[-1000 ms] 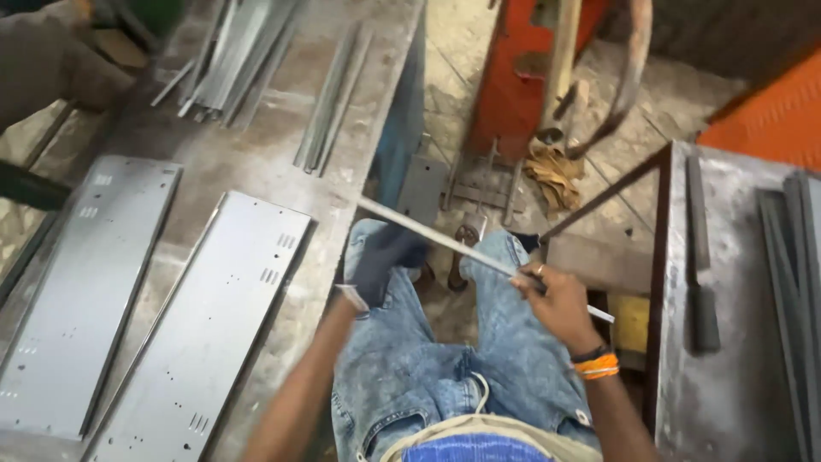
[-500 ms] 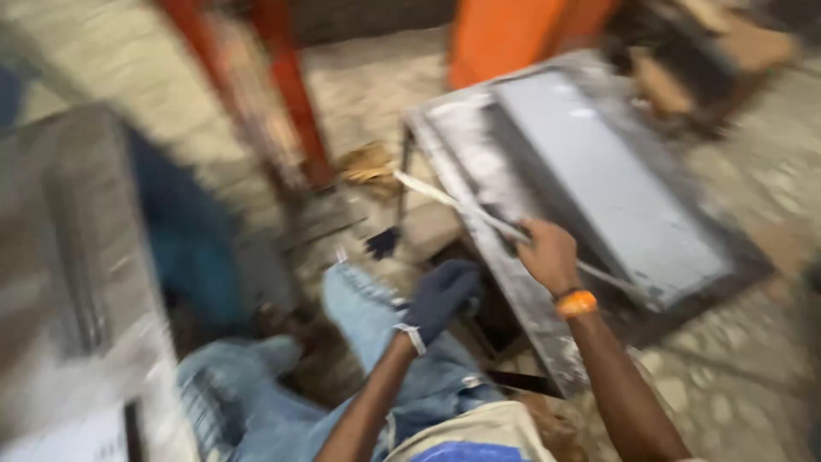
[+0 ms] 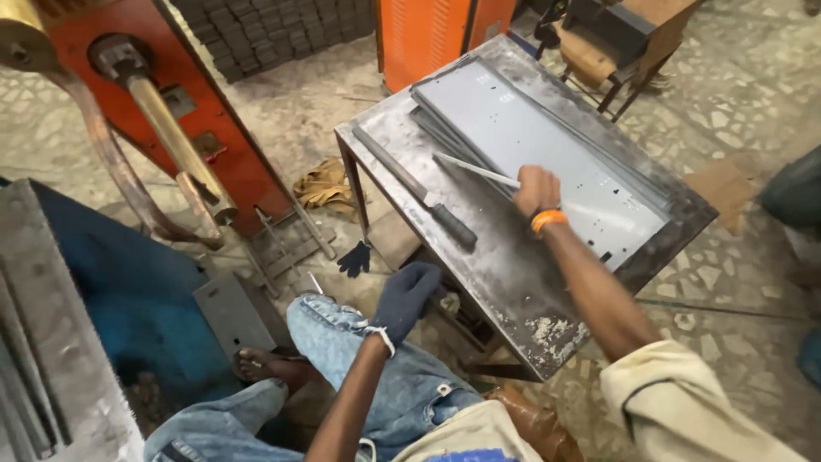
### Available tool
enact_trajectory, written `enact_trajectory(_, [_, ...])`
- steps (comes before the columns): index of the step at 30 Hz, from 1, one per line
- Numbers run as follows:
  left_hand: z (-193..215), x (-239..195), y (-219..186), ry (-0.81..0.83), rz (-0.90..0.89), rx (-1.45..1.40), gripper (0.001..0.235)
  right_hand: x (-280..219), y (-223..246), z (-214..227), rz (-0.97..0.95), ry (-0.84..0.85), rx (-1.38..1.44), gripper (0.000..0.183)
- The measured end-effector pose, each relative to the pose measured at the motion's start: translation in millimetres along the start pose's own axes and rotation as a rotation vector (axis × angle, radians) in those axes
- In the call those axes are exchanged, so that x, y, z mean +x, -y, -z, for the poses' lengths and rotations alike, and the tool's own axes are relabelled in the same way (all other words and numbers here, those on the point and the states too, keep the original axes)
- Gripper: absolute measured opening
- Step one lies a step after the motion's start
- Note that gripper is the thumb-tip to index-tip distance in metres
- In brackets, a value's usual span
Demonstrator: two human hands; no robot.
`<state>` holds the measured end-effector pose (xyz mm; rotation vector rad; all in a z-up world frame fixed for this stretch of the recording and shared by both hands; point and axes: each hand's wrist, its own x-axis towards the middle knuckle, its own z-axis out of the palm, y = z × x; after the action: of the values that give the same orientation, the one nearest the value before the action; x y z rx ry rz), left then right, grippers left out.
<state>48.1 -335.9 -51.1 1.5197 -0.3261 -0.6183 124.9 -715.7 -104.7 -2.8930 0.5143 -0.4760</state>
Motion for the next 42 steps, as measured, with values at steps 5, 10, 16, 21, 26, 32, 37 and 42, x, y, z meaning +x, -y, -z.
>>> enact_trajectory(5, [-26.5,17.4,-9.6,0.022,-0.034,-0.03,0.042,28.5,46.7,52.0,0.046,0.216,0.071,0.012])
enact_trajectory(10, [-64.2,28.2,-44.6,-0.032,-0.002,-0.229,0.052,-7.5,133.1,93.9,0.107,0.56,0.458,0.032])
enact_trajectory(16, [-43.1,12.6,-26.6,-0.296,-0.167,-0.052,0.05,-33.0,161.5,140.8,0.062,0.519,0.559,0.03])
enact_trajectory(21, [9.3,-44.6,-66.7,-0.325,-0.119,-0.277,0.048,-38.1,130.3,170.6,0.118,0.035,0.138,0.04])
enact_trajectory(26, [42.1,-108.0,-115.5,-0.495,-0.219,-0.331,0.055,-53.9,174.3,163.6,0.043,0.406,0.816,0.045])
enact_trajectory(32, [69.9,-163.5,-105.6,-0.8,-0.279,-0.317,0.057,-72.9,275.1,152.8,0.149,0.707,1.325,0.041])
enact_trajectory(37, [101.0,-201.5,-114.0,-0.868,-0.217,-0.387,0.055,-81.0,296.9,140.2,0.272,0.704,1.309,0.036])
enact_trajectory(42, [182.2,-231.8,-134.0,-0.724,-0.035,-0.016,0.051,-42.1,282.9,165.9,0.368,0.387,0.869,0.03])
